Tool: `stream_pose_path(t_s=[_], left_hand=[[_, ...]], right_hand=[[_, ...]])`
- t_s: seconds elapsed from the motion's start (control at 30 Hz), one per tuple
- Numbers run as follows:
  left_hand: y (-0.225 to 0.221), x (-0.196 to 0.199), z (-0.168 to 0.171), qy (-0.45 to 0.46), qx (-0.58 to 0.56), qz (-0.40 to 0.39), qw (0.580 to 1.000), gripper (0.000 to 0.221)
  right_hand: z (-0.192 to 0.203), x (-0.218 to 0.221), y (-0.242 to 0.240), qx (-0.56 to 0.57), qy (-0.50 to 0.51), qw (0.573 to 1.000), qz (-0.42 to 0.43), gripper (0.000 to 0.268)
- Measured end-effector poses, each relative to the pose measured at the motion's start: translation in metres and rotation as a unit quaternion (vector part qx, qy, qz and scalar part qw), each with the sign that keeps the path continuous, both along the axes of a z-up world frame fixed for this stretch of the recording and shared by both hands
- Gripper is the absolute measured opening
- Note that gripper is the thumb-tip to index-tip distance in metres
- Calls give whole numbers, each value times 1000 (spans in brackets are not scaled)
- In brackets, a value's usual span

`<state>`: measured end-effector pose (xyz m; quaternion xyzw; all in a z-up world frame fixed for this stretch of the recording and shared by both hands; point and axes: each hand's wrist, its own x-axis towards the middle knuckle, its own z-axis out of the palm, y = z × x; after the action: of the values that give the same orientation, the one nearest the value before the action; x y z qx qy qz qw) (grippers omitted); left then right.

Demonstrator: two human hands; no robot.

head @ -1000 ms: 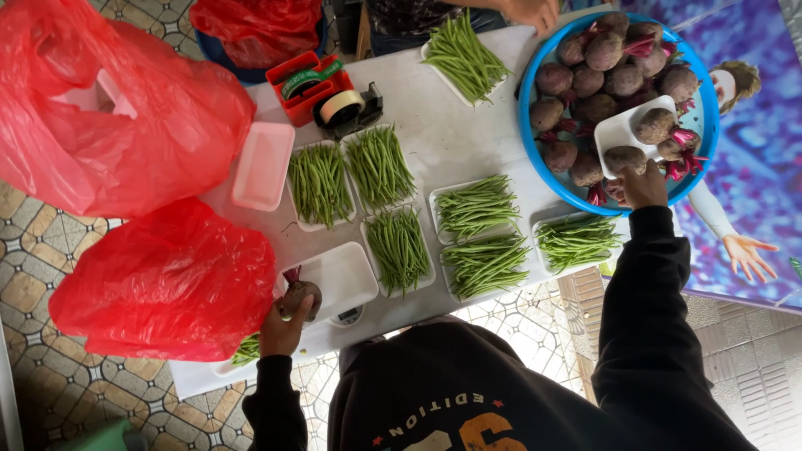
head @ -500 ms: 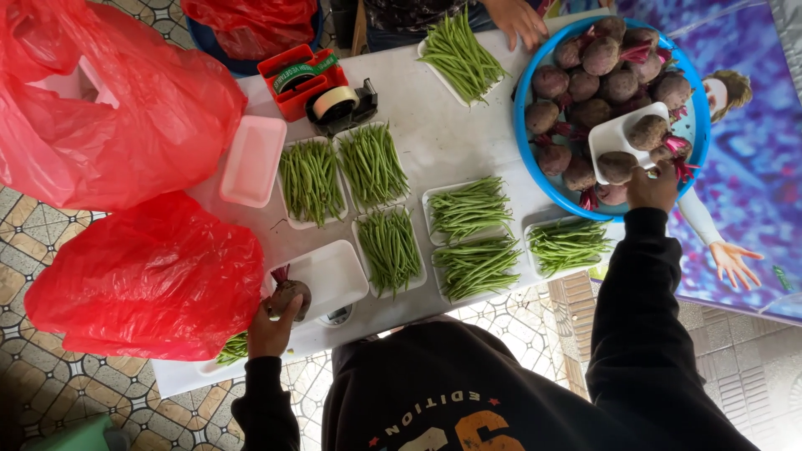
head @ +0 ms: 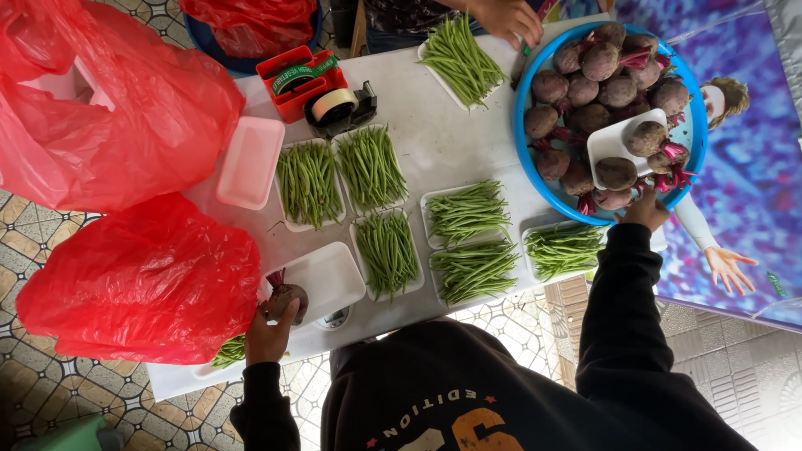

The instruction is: Weighing beets on a digital scale and placing them into foam trays for packaging.

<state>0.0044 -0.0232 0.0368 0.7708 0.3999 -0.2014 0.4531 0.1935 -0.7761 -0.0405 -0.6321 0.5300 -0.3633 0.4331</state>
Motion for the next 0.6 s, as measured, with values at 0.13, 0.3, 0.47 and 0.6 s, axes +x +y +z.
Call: stream_pose_path(t_s=[0.13, 0.3, 0.47, 0.6], left_hand=[[10, -11, -45, -11, 13, -21, 1000, 84], [14, -13, -69, -56, -55, 57, 995, 67], [10, -15, -63, -108, -139, 101, 979, 70], [11, -16, -70, -72, -106, 121, 984, 66]], right_hand=[[32, -19, 45, 289, -3, 955, 63, 59], [39, -15, 69, 340, -22, 934, 109, 66], [52, -18, 98, 308, -1, 946, 101, 43], [3, -14, 47, 299, 23, 953, 39, 39]])
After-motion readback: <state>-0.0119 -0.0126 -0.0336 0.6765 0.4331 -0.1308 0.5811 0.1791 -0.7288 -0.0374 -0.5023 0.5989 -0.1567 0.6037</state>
